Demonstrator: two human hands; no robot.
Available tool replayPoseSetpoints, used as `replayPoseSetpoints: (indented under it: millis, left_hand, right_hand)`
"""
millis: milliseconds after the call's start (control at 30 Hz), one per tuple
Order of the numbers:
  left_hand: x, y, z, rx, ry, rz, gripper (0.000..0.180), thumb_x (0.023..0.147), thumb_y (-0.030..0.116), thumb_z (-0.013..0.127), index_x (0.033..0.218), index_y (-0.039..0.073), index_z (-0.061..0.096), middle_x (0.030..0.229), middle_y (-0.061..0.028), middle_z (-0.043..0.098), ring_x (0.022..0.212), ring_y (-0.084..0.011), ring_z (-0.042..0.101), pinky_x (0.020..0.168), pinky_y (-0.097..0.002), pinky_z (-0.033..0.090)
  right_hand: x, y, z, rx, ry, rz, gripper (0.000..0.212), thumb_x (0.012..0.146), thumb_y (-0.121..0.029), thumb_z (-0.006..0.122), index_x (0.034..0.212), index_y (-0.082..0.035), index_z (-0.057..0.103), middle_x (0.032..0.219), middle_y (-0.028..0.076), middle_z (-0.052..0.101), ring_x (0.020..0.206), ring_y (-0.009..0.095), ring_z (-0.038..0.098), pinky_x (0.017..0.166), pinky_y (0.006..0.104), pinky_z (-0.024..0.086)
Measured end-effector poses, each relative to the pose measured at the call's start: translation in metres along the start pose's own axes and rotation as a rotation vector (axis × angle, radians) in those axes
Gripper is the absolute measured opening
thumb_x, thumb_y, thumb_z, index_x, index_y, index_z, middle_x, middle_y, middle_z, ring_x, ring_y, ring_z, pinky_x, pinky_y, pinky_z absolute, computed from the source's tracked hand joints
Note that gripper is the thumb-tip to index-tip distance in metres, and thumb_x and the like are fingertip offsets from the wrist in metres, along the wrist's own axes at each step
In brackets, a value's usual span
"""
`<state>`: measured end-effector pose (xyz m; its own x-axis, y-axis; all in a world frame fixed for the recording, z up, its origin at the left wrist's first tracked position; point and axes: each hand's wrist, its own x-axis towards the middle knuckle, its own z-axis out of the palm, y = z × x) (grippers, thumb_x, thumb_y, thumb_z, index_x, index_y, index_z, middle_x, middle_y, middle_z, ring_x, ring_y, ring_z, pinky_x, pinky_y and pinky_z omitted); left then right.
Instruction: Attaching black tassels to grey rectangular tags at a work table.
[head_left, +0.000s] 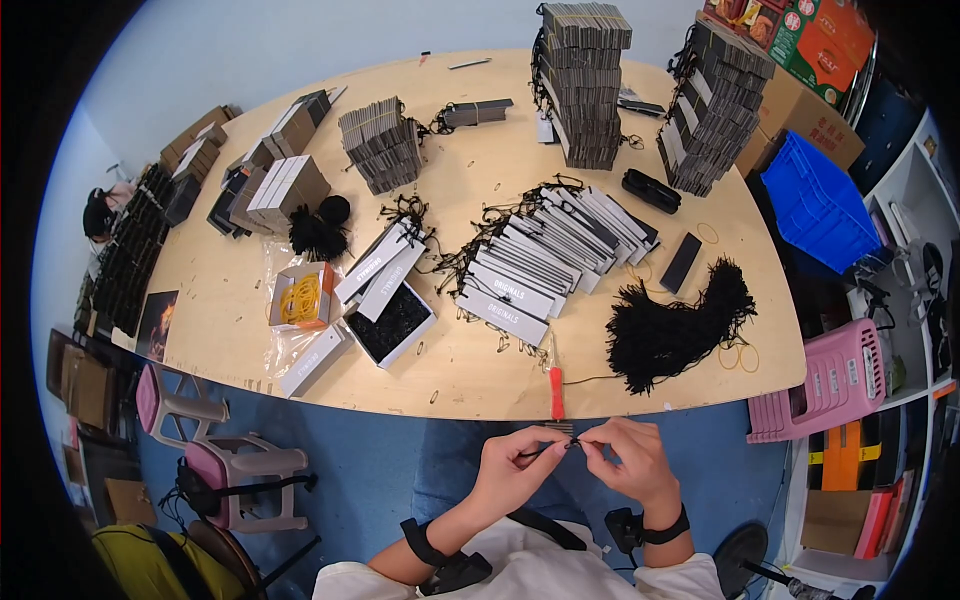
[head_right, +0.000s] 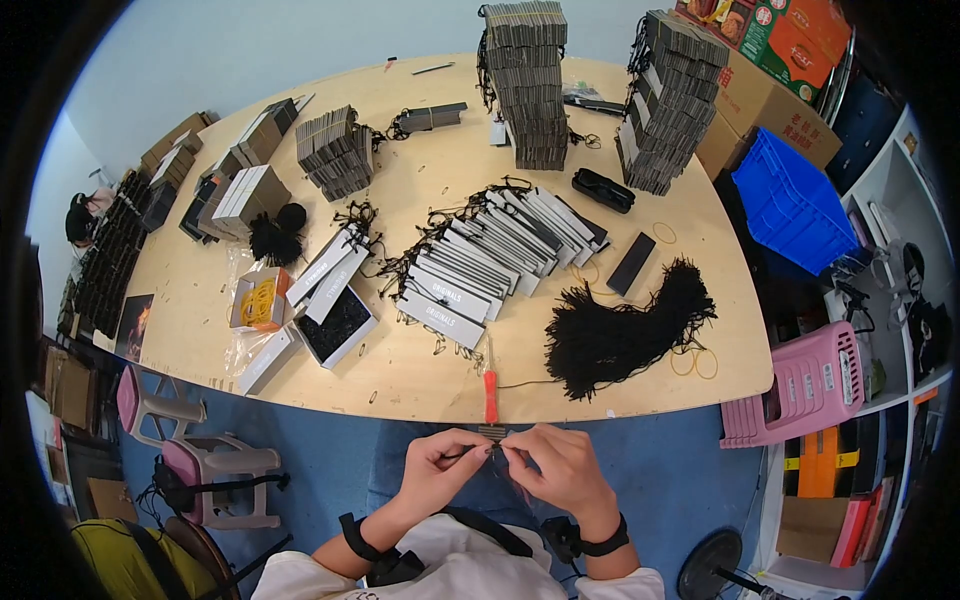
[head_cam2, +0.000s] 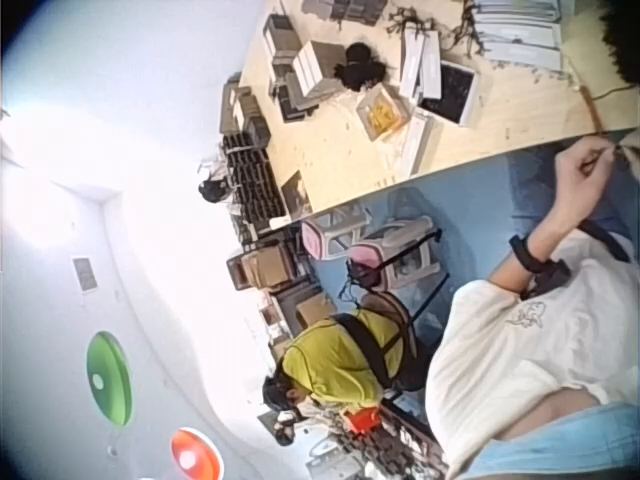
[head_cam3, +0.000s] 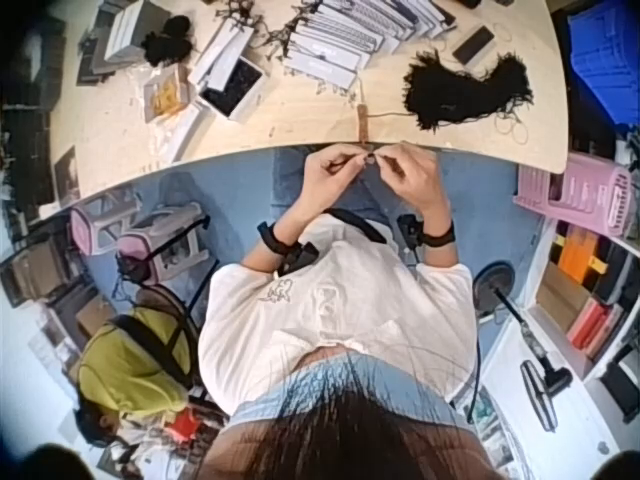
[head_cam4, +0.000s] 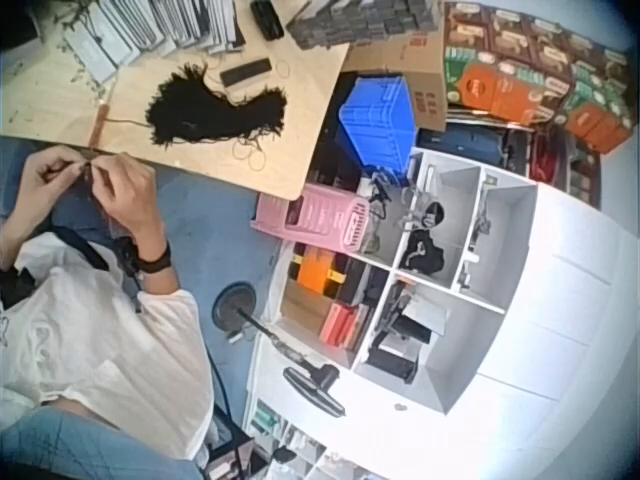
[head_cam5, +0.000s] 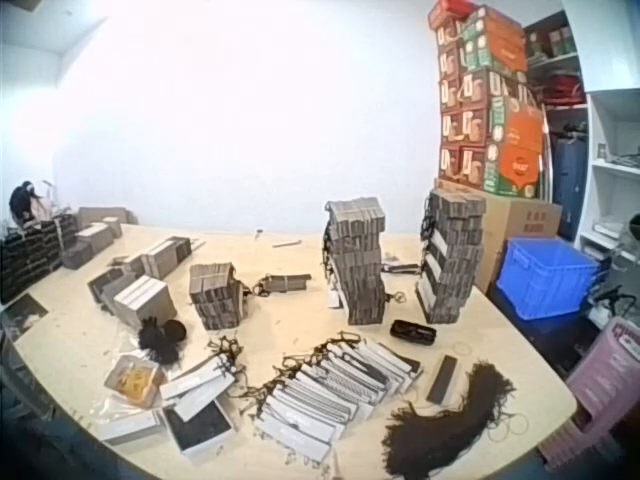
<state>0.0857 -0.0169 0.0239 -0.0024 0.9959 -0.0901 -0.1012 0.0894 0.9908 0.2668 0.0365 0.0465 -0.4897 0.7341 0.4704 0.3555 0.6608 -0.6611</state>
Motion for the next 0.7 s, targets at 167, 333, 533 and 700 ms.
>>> replayPoseSetpoints:
  millis: [167, 333, 533, 700]
  left_hand:
    - [0.001, -0.004, -0.002, -0.007, -0.005, -0.019, 0.012, 0.090, 0.006, 0.067, 0.100, 0.000, 0.071, 0.059, 0.0121, 0.041, 0.053, 0.0025, 0.026, 0.048, -0.0188, 0.017]
    - [0.002, -0.002, -0.003, -0.066, -0.012, -0.057, 0.012, 0.090, 0.006, 0.067, 0.100, 0.000, 0.070, 0.062, 0.0108, 0.049, 0.054, 0.0032, 0.031, 0.048, -0.0174, 0.019]
    - [0.004, -0.003, 0.002, -0.291, -0.083, -0.070, 0.013, 0.092, 0.006, 0.065, 0.102, -0.002, 0.068, 0.075, 0.0057, 0.058, 0.061, 0.0023, 0.038, 0.053, -0.0157, 0.028]
    - [0.003, -0.006, -0.005, -0.037, -0.127, -0.108, 0.008, 0.094, 0.006, 0.063, 0.094, -0.002, 0.064, 0.077, 0.0047, 0.059, 0.064, 0.0021, 0.041, 0.055, -0.0160, 0.033]
  right_hand:
    - [0.000, 0.000, 0.000, 0.013, -0.009, 0.015, 0.018, 0.073, 0.002, 0.071, 0.088, -0.003, 0.063, 0.069, 0.007, 0.062, 0.056, 0.020, 0.061, 0.050, 0.0295, 0.047]
    - [-0.003, 0.003, 0.000, 0.151, -0.019, 0.098, 0.021, 0.077, 0.002, 0.068, 0.097, -0.002, 0.066, 0.071, 0.007, 0.063, 0.057, 0.019, 0.061, 0.050, 0.0278, 0.047]
    - [0.002, -0.002, 0.000, 0.155, -0.124, 0.102, 0.026, 0.076, -0.005, 0.075, 0.102, -0.005, 0.070, 0.073, 0.008, 0.066, 0.058, 0.019, 0.061, 0.053, 0.0280, 0.047]
    - [-0.005, 0.011, 0.002, 0.115, -0.101, 0.062, 0.018, 0.075, -0.010, 0.077, 0.091, -0.005, 0.070, 0.069, 0.007, 0.065, 0.059, 0.021, 0.062, 0.054, 0.0299, 0.048]
